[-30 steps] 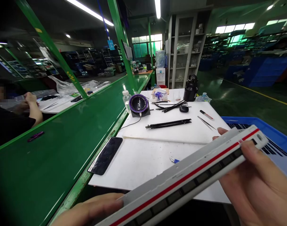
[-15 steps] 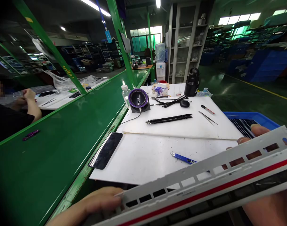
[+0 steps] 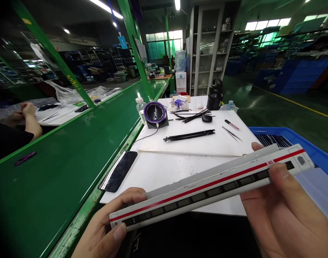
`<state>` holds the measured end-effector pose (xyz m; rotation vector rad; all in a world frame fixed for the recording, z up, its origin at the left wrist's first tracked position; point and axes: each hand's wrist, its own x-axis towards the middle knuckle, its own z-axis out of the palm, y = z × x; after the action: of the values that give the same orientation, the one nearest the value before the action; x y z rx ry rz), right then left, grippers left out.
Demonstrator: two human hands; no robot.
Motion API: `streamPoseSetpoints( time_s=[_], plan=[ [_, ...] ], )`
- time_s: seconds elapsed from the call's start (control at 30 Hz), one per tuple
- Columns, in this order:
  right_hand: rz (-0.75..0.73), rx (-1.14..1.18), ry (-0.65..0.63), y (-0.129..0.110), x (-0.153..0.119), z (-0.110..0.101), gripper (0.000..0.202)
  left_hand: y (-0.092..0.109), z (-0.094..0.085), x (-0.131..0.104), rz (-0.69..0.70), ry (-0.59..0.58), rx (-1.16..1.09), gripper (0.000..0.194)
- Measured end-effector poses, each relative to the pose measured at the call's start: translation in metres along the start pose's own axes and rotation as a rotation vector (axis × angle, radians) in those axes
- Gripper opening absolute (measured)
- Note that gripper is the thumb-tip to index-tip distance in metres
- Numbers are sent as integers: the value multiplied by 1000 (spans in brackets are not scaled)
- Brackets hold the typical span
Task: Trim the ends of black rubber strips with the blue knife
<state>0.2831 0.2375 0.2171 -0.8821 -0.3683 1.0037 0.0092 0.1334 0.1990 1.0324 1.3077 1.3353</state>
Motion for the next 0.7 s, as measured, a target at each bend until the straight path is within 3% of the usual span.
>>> streamPoseSetpoints(
  time_s=[0.27, 0.47, 0.6, 0.7],
  plan=[
    [-73, -28, -82, 5, -14, 6, 38, 2, 7, 12, -48, 14, 134, 37],
    [-43, 27, -97, 3, -9, 4, 17, 8, 8, 8, 15, -96, 7, 46],
    [35, 50, -156, 6, 0, -1, 18, 8, 3, 8, -15, -165, 29, 54],
    [68, 58, -210, 12, 7, -1, 25, 0, -1, 10, 25, -187, 56, 50]
  ],
)
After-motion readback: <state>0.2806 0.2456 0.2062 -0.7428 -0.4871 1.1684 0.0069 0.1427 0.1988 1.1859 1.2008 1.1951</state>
